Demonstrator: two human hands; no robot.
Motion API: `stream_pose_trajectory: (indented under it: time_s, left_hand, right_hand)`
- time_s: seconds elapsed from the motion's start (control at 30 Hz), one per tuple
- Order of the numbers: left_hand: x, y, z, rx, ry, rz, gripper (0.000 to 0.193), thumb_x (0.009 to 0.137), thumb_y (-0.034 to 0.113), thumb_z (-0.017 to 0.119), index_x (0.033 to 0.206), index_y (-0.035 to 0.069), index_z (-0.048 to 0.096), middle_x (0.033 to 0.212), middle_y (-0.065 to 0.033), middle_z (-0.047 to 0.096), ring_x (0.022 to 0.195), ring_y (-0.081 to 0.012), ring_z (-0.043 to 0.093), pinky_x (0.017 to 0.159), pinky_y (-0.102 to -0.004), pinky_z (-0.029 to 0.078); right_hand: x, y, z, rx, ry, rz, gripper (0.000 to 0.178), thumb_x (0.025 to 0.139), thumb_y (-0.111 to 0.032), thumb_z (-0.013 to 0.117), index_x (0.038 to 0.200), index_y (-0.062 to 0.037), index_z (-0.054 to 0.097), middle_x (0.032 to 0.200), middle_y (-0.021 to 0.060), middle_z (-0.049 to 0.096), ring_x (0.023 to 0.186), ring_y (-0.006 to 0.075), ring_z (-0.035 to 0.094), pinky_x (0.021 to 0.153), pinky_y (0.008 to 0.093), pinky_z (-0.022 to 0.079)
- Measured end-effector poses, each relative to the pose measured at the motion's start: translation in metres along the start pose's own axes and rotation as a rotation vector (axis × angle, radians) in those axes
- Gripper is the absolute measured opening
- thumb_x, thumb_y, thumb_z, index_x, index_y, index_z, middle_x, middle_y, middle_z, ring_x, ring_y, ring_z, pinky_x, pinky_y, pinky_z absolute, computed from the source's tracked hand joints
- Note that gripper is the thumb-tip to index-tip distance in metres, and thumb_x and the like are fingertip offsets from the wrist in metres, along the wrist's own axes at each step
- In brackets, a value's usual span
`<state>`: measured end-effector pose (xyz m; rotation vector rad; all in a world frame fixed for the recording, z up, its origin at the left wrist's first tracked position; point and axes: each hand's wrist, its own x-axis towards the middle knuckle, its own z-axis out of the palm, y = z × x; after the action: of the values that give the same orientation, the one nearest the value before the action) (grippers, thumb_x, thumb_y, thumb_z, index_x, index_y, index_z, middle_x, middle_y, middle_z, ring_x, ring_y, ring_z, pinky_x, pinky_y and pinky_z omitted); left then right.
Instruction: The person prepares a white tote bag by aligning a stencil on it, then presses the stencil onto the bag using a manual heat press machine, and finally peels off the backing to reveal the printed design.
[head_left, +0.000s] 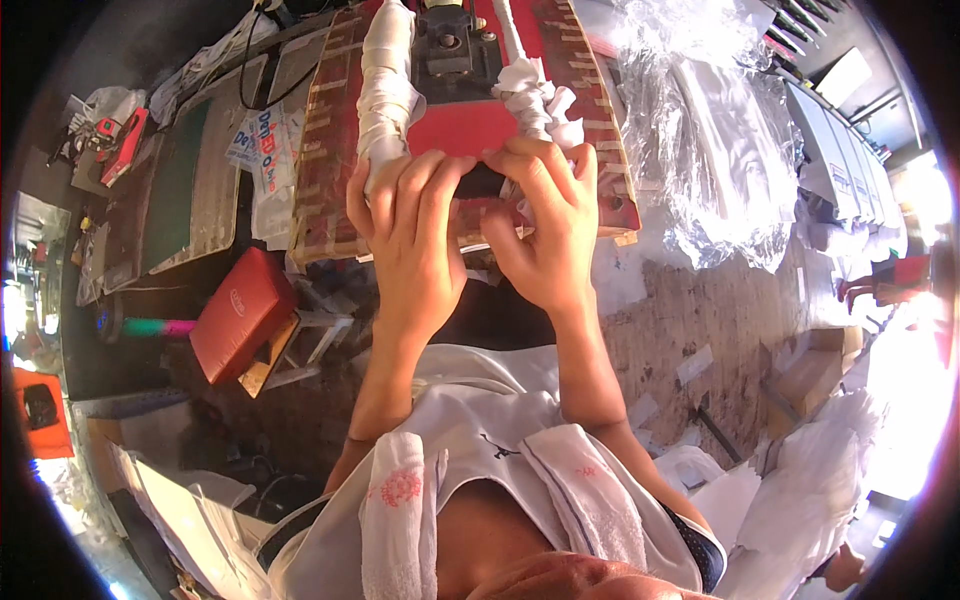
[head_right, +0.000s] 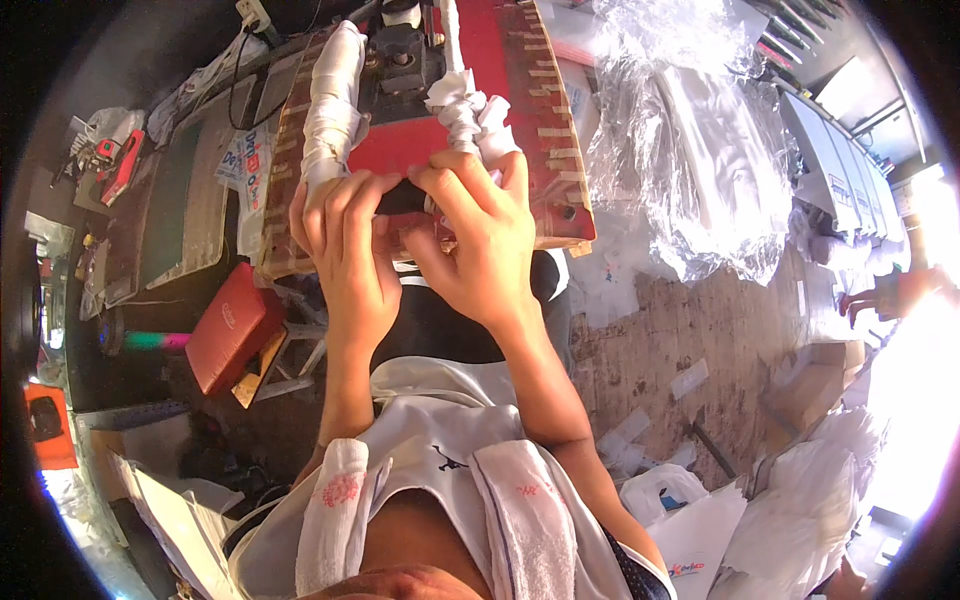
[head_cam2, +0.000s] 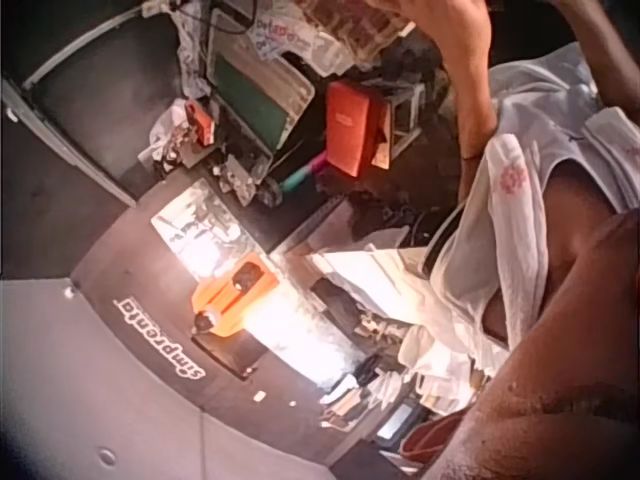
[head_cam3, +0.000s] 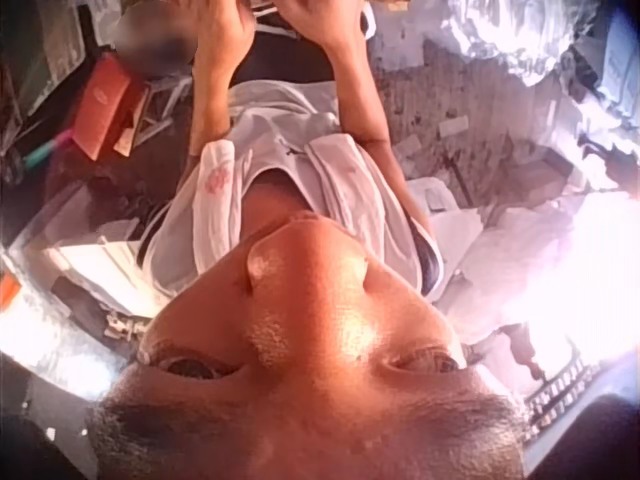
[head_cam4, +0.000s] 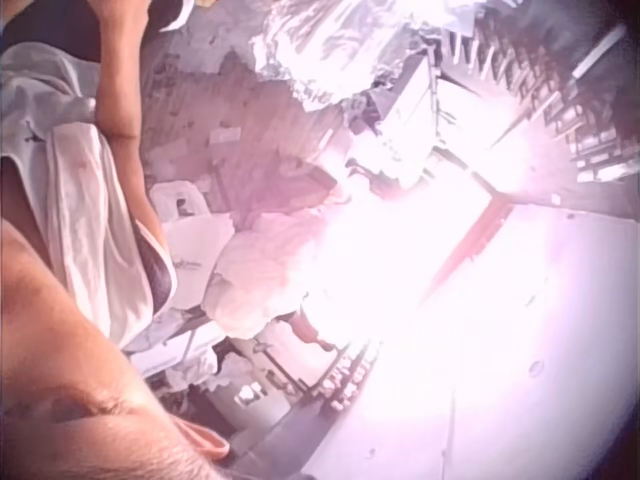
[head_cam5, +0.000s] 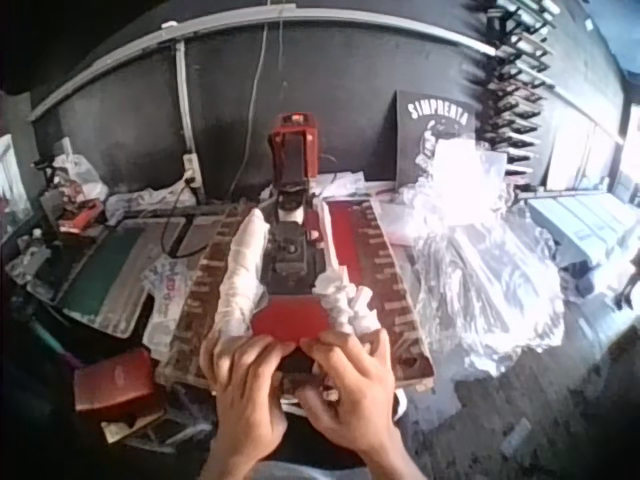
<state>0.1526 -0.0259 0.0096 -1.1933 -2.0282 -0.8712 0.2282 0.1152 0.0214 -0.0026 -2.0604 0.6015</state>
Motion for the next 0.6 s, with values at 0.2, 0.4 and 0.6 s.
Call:
stream_pose_trajectory:
  time_s: [0.2,0.4,0.6]
  left_hand:
    - [0.0066,-0.0021,0.0014,-0.011,0.024,0.029,0.051,0.081,0.000,0.059,0.131,0.006,0.061,0.128,-0.0074,0.061,0.125,-0.0280,0.053,0.119,-0.0565,0.024]
    - [0.0062,0.0010,-0.0027,-0.012,0.019,0.011,0.048,0.083,0.001,0.059,0.131,0.007,0.062,0.128,-0.0067,0.061,0.125,-0.0278,0.052,0.118,-0.0560,0.024]
    - [0.0085,0.0031,0.0032,-0.038,0.031,-0.005,0.049,0.083,0.000,0.058,0.132,0.008,0.062,0.128,-0.0064,0.061,0.126,-0.0277,0.052,0.120,-0.0564,0.023]
  right_hand:
    - [0.0050,0.0025,-0.0018,-0.002,0.022,-0.036,0.043,0.065,-0.012,0.073,0.108,-0.0056,0.071,0.104,0.0068,0.066,0.086,0.0265,0.058,0.083,0.0403,0.040]
    - [0.0054,0.0005,-0.0043,0.019,0.005,-0.029,0.043,0.065,-0.012,0.072,0.108,-0.0057,0.070,0.103,0.0059,0.065,0.081,0.0252,0.058,0.082,0.0392,0.040]
    - [0.0061,0.0044,-0.0033,0.009,0.022,-0.031,0.042,0.065,-0.012,0.072,0.106,-0.0060,0.070,0.100,0.0045,0.065,0.081,0.0254,0.057,0.081,0.0399,0.041]
